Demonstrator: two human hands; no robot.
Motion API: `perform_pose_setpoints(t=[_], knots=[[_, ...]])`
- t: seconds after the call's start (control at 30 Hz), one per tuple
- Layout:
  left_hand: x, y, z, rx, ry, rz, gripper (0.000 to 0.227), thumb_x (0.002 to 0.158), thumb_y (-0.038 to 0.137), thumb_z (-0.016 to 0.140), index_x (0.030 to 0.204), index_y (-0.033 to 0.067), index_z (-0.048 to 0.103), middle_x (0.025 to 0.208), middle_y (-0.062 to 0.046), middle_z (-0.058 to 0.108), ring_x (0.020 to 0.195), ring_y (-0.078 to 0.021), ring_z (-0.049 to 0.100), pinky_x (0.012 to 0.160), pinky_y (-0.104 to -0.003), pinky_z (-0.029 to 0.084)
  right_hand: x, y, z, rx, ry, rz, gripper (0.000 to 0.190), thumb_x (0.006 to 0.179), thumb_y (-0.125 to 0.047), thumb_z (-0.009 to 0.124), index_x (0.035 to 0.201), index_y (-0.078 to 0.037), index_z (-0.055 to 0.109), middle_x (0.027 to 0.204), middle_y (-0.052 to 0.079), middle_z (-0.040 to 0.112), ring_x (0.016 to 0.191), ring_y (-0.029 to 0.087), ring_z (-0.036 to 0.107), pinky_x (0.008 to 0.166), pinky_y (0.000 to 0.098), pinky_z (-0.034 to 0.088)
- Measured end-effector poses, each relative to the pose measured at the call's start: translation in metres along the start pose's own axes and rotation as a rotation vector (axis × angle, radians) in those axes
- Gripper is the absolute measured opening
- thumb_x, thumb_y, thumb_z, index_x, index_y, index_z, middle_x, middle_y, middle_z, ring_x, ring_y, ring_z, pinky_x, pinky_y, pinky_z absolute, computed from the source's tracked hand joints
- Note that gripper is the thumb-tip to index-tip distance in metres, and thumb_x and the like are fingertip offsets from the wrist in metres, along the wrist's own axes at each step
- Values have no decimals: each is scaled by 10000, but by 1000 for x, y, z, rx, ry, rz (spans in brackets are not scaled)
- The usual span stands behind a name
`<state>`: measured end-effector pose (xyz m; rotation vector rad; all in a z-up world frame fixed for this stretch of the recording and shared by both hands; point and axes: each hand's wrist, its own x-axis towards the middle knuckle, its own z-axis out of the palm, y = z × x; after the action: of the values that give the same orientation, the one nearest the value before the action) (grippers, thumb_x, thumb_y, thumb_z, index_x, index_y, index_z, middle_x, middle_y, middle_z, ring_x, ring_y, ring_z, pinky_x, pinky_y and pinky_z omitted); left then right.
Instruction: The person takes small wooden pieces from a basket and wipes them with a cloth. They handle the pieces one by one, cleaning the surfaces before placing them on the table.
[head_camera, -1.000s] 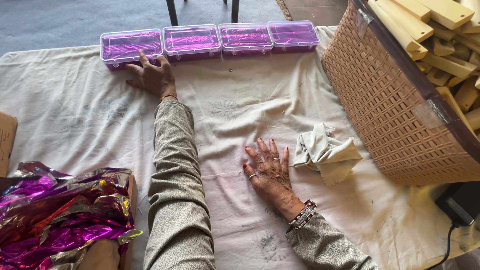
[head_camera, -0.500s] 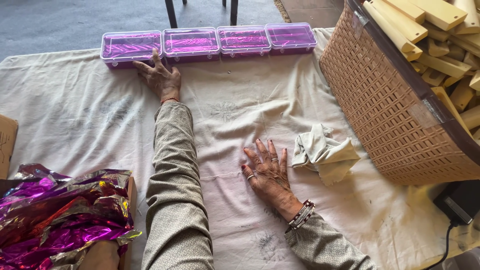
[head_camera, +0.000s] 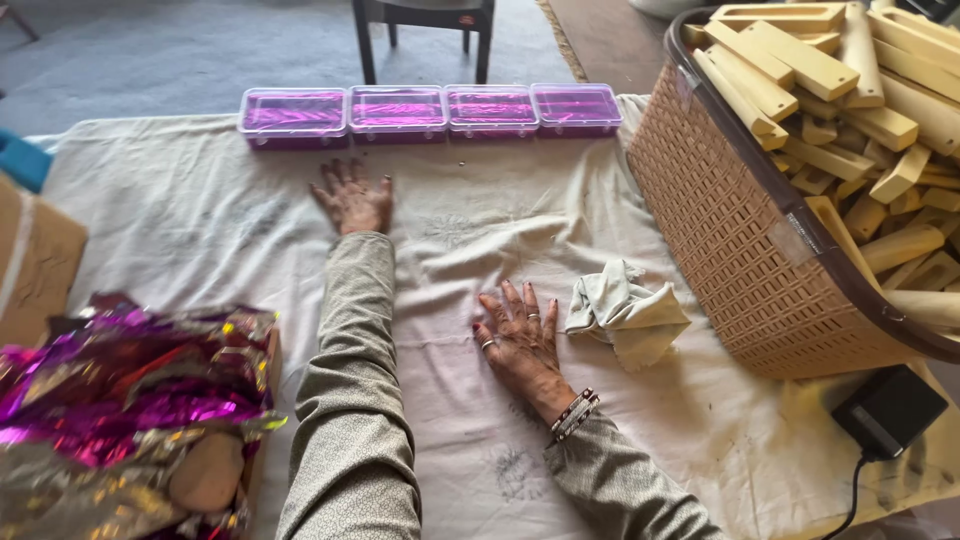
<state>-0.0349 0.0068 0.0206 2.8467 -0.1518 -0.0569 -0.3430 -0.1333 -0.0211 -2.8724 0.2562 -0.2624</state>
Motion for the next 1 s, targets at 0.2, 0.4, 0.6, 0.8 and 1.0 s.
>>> perform_pose_setpoints(t=[0.2,0.4,0.6,0.8,1.0], knots=[[-43,-7,32,113,-93,129,690,1034,625,137,1629,301,6,1723,-51,-109,1573,-300,-133,1197,-573,-163,-5,-16,-21,14,-55,45,543,1002,-477,429,1500,-262,414,1637,110,269,1546,372,143,1185,704,21],[-147,-8,24,140,-198,293,688,1021,625,134,1638,350,7,1726,-40,-92,1579,-293,-110,1230,-575,-133,-9,-9,-13,-9,-14,18,588,1021,-566,379,1528,-268,400,1645,100,297,1548,373,193,1203,701,51],[-239,-31,51,206,-172,503,725,1012,666,138,1635,314,19,1718,-57,-59,1577,-295,-63,1220,-605,-91,-8,-7,-12,-45,-124,-8,672,1013,-641,300,1573,-270,318,1683,104,181,1547,386,126,1187,698,6],[-343,-59,64,263,-78,652,874,1007,700,189,1653,116,128,1727,-122,73,1615,-304,35,1235,-631,-6,-49,-13,2,-111,-164,-225,625,1044,-574,280,1608,-306,246,1700,104,114,1558,393,70,1199,688,-17],[-416,-87,82,184,-41,843,912,977,736,137,1612,84,68,1694,-141,67,1556,-326,-18,1202,-645,-32,-160,-17,-15,-301,-243,-428,709,1040,-581,264,1619,-206,100,1722,81,17,1563,329,-1,1208,631,-17]])
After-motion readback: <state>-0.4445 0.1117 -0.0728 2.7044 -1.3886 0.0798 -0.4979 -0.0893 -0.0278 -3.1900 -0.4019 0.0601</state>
